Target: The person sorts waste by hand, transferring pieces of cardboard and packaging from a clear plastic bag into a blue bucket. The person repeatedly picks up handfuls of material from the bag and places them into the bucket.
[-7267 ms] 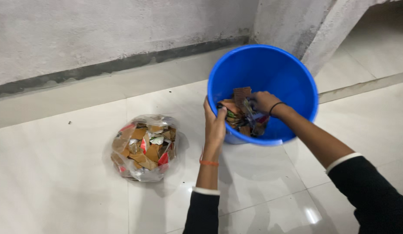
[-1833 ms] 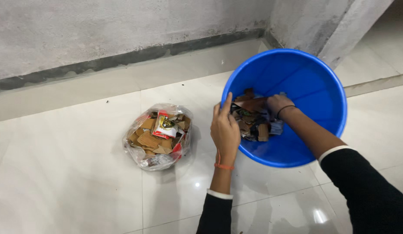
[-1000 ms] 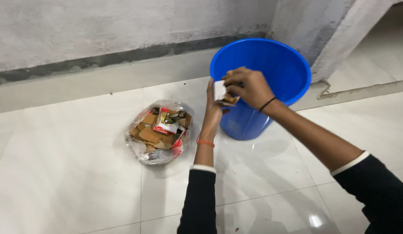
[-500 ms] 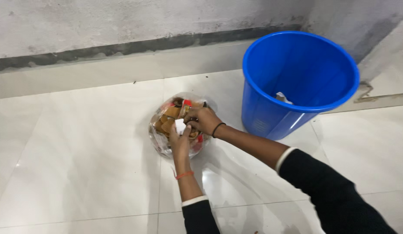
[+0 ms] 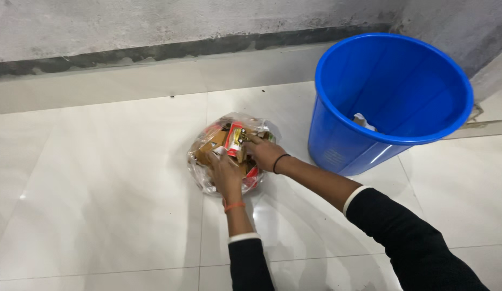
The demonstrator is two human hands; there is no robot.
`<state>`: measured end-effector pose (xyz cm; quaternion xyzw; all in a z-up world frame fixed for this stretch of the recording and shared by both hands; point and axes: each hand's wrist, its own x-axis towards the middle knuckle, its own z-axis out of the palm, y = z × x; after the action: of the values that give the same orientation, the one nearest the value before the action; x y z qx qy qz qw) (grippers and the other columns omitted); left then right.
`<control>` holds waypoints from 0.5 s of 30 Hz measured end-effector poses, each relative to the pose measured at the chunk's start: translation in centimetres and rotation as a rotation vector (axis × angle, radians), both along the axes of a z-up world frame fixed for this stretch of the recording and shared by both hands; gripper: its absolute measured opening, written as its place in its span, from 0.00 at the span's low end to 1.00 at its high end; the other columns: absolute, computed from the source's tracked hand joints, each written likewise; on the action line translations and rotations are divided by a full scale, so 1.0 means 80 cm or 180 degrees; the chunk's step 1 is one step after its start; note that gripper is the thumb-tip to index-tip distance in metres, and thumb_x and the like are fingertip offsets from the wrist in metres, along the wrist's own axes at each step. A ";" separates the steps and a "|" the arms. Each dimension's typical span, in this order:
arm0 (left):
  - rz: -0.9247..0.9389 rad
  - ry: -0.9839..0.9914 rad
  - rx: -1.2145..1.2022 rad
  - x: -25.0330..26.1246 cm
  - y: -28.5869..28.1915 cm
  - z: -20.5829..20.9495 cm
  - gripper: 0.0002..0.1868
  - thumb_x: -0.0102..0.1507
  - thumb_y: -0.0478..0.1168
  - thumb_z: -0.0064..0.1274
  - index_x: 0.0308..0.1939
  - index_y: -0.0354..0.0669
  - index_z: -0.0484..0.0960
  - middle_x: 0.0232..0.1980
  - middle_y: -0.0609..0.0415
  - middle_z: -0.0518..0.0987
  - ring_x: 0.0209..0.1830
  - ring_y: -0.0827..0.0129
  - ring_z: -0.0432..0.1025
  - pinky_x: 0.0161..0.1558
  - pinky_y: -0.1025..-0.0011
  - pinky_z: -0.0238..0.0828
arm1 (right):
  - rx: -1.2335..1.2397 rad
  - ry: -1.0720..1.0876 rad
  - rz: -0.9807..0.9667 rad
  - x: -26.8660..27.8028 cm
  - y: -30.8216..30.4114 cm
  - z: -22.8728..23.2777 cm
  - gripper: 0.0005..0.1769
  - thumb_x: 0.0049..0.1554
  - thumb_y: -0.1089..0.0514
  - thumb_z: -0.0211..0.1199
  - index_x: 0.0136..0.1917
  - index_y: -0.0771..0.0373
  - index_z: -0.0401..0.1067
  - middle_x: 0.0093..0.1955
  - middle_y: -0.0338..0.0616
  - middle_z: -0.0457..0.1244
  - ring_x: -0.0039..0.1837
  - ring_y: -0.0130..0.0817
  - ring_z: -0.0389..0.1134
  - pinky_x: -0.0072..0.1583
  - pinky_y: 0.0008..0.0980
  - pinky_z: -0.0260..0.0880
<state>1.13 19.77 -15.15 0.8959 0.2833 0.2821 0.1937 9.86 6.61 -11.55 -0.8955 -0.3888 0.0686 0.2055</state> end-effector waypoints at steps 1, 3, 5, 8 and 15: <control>-0.0053 -0.0035 -0.0126 0.004 0.000 0.005 0.27 0.55 0.33 0.57 0.60 0.47 0.82 0.71 0.37 0.66 0.61 0.34 0.68 0.59 0.50 0.67 | -0.0195 0.0132 -0.0039 -0.006 -0.002 0.004 0.26 0.56 0.59 0.62 0.68 0.49 0.70 0.78 0.42 0.54 0.71 0.47 0.63 0.68 0.42 0.66; -0.0161 -0.0106 -0.0376 0.007 0.010 0.013 0.29 0.56 0.29 0.55 0.62 0.47 0.81 0.73 0.43 0.68 0.60 0.40 0.69 0.59 0.56 0.69 | -0.0118 0.0066 0.0024 -0.015 -0.004 0.014 0.30 0.53 0.61 0.64 0.69 0.52 0.68 0.78 0.43 0.53 0.72 0.48 0.61 0.67 0.43 0.65; -0.0187 -0.0331 -0.0947 0.010 0.027 0.018 0.30 0.59 0.32 0.55 0.68 0.41 0.76 0.68 0.43 0.73 0.63 0.45 0.72 0.64 0.58 0.70 | -0.0070 0.0008 0.0063 -0.024 -0.008 0.025 0.30 0.54 0.59 0.65 0.70 0.53 0.67 0.78 0.43 0.52 0.72 0.48 0.60 0.67 0.44 0.64; -0.0279 -0.0653 -0.1119 0.011 0.035 0.017 0.28 0.66 0.36 0.56 0.70 0.34 0.70 0.73 0.39 0.68 0.67 0.44 0.69 0.65 0.57 0.69 | -0.0074 -0.0071 0.0113 -0.036 -0.019 0.036 0.28 0.56 0.56 0.65 0.70 0.53 0.67 0.78 0.44 0.53 0.74 0.48 0.59 0.69 0.44 0.64; -0.0257 0.0048 -0.0917 0.000 -0.005 0.029 0.47 0.60 0.28 0.52 0.81 0.39 0.48 0.78 0.20 0.28 0.81 0.28 0.31 0.75 0.50 0.45 | -0.0369 -0.0164 0.0234 -0.056 -0.038 0.041 0.30 0.53 0.60 0.61 0.69 0.52 0.68 0.80 0.48 0.49 0.76 0.50 0.55 0.69 0.44 0.62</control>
<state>1.11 19.38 -12.85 0.8716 0.2860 0.2238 0.3294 5.36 3.59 -8.30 -0.8925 -0.4219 0.0754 0.1407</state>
